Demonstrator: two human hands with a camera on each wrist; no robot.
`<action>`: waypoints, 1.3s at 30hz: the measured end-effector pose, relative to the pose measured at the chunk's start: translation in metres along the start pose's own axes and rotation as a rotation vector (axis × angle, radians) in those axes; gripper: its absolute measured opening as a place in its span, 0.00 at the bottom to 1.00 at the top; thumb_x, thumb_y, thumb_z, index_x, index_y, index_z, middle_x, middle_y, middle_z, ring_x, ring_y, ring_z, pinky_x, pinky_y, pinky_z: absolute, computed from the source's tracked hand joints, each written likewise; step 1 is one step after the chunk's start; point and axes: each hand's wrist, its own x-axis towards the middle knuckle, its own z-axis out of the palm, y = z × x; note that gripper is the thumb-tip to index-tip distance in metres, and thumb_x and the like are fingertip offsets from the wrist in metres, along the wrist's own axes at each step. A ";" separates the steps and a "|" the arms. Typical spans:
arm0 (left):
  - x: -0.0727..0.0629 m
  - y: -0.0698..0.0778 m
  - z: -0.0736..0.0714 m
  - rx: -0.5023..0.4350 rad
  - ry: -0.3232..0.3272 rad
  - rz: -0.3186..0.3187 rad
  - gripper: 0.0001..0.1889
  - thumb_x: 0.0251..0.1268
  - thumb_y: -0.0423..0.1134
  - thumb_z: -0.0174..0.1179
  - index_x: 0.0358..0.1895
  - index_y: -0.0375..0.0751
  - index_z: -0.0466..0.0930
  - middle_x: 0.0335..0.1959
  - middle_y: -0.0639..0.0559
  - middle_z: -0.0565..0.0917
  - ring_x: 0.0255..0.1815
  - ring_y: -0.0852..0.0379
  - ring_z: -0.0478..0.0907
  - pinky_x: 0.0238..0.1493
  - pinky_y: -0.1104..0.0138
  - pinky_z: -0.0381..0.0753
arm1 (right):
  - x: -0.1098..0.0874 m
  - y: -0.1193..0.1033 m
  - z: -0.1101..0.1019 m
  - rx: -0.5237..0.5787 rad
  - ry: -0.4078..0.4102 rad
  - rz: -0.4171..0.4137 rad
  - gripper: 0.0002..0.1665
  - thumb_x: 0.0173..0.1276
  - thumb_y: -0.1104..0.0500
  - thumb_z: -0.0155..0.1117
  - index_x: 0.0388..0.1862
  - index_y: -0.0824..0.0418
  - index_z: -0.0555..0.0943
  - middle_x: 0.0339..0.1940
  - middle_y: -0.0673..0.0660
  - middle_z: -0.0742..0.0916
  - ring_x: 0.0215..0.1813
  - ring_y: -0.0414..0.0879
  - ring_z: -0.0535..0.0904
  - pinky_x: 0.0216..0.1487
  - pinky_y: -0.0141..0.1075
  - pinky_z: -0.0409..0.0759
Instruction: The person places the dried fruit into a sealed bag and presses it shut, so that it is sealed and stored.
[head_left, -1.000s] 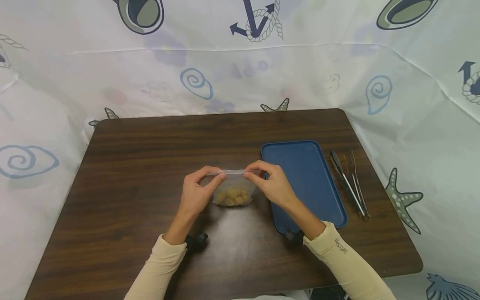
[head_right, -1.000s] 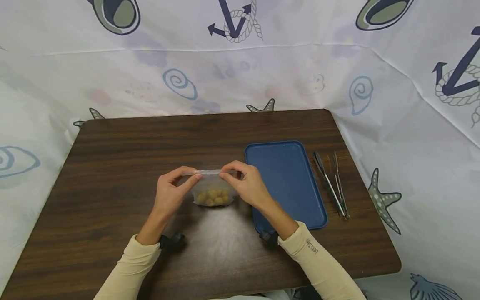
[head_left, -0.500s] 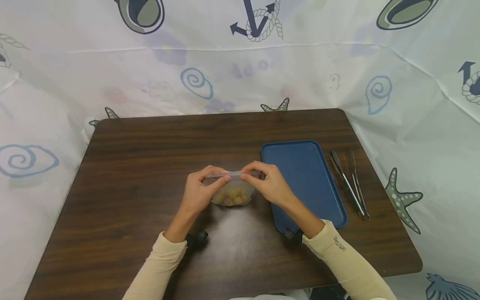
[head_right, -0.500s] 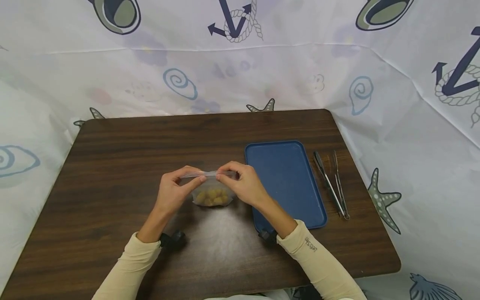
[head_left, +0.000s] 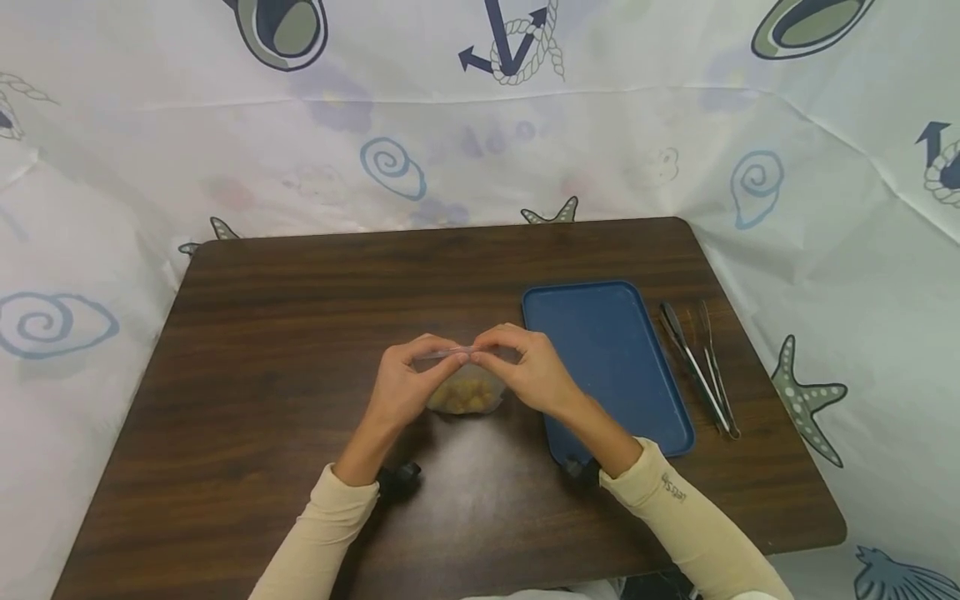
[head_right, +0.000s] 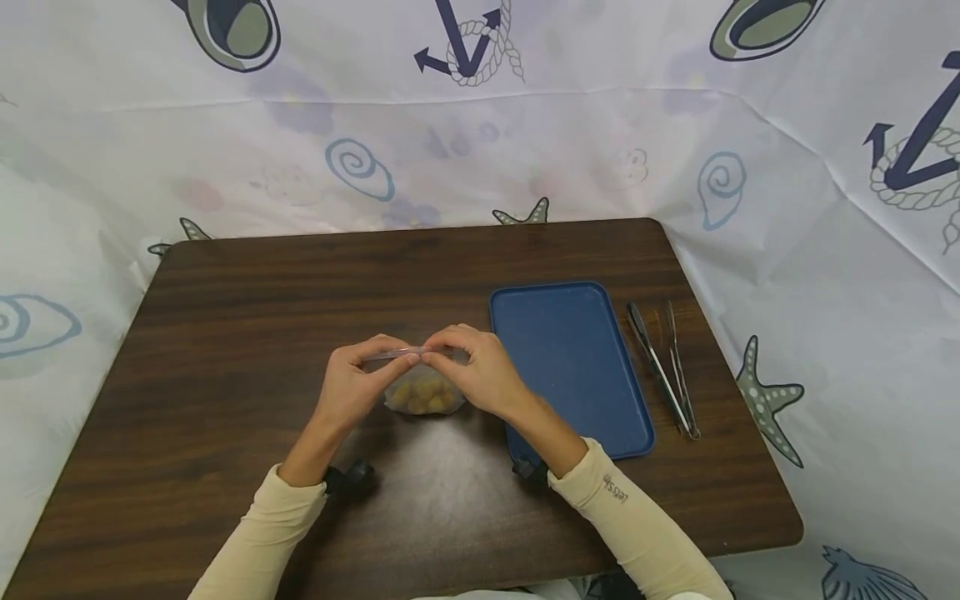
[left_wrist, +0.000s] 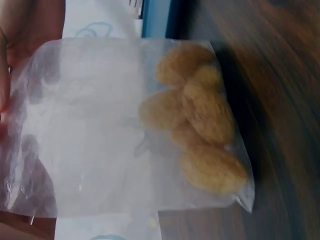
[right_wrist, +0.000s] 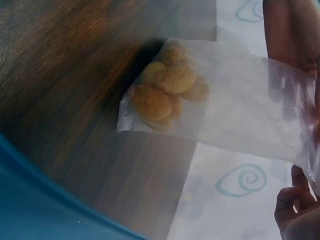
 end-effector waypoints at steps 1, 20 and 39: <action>0.000 0.000 0.000 0.013 0.002 0.013 0.05 0.65 0.41 0.73 0.40 0.45 0.93 0.39 0.50 0.91 0.45 0.59 0.86 0.55 0.54 0.83 | 0.000 0.000 0.001 -0.005 -0.004 -0.013 0.06 0.71 0.59 0.71 0.44 0.58 0.90 0.44 0.53 0.91 0.49 0.45 0.86 0.56 0.53 0.83; -0.006 0.012 -0.017 0.236 0.036 0.035 0.05 0.61 0.45 0.75 0.34 0.50 0.93 0.35 0.57 0.92 0.37 0.60 0.86 0.44 0.62 0.84 | -0.011 0.004 -0.015 -0.034 0.011 0.184 0.05 0.70 0.50 0.72 0.39 0.48 0.89 0.33 0.47 0.87 0.35 0.49 0.77 0.35 0.38 0.74; -0.010 0.014 -0.032 0.382 -0.072 0.047 0.11 0.75 0.38 0.62 0.54 0.44 0.90 0.31 0.49 0.91 0.32 0.62 0.84 0.45 0.59 0.85 | -0.016 0.002 -0.020 0.032 0.073 0.228 0.05 0.71 0.56 0.71 0.42 0.54 0.90 0.37 0.51 0.92 0.38 0.42 0.85 0.36 0.34 0.78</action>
